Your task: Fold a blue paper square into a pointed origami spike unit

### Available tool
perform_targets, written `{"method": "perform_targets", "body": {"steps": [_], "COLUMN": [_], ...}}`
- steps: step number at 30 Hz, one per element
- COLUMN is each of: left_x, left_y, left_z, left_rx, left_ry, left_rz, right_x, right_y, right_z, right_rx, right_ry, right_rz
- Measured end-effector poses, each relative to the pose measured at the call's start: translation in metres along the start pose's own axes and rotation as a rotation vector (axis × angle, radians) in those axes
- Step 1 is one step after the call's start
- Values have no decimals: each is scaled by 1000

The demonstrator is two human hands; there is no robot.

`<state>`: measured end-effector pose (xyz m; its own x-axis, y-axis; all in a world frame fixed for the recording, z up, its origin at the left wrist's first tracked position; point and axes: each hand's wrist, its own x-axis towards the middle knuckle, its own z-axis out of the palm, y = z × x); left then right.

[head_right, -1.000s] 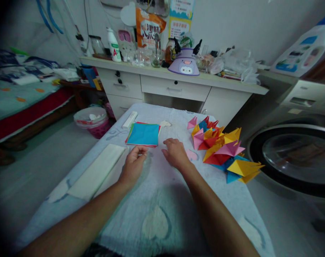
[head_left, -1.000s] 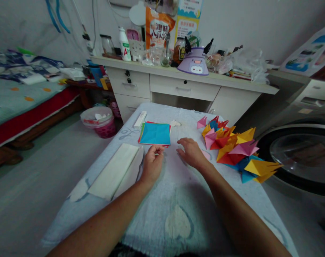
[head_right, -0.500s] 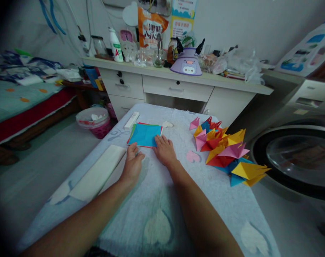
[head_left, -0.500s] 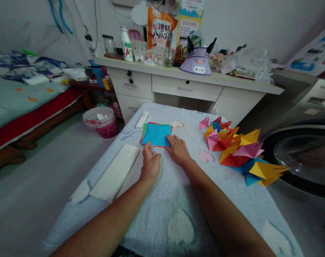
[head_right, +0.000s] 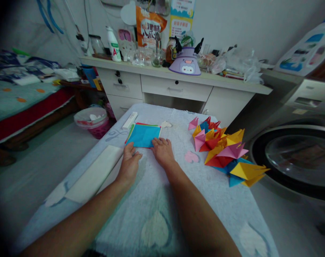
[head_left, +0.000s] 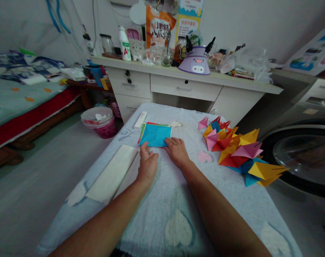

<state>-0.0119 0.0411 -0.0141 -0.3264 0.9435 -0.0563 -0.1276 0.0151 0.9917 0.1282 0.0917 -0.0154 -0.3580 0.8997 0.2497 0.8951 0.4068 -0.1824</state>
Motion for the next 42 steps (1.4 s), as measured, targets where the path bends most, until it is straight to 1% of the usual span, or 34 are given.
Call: {"method": "perform_targets", "body": {"steps": [7,12,15,19,25,29,33,35,38,42], "left_x": [-1,-1,-2,-6,-10,-13,-14,-14,-15,-15], "left_y": [0,-2,-3,-3,-3,-1,1,2,5,8], "left_z": [-2,-3,-3,-3,-1,0,0,0,-1,-3], "left_rx": [39,45,57,55,37,50,63,67,55,31], "left_ry": [-2,-18,-27,-42,-56,-46,-44,-54,-71,-78], "left_rz": [-50,-54,-48,-13,42,90,121,122,102,61], "right_x": [0,-2,-3,-5,-5,-1,2,2,-1,-11], "right_y": [3,7,10,14,18,19,24,28,34,38], "right_z": [-6,-4,-5,-10,-18,-25,-41,-51,-67,-80], "right_rx": [17,69,122,228,462,638,753,782,888,1179], "right_ry": [55,131,217,371,594,677,746,765,748,618], "right_rz": [-43,-48,-26,9,81,165,264,288,363,440]}}
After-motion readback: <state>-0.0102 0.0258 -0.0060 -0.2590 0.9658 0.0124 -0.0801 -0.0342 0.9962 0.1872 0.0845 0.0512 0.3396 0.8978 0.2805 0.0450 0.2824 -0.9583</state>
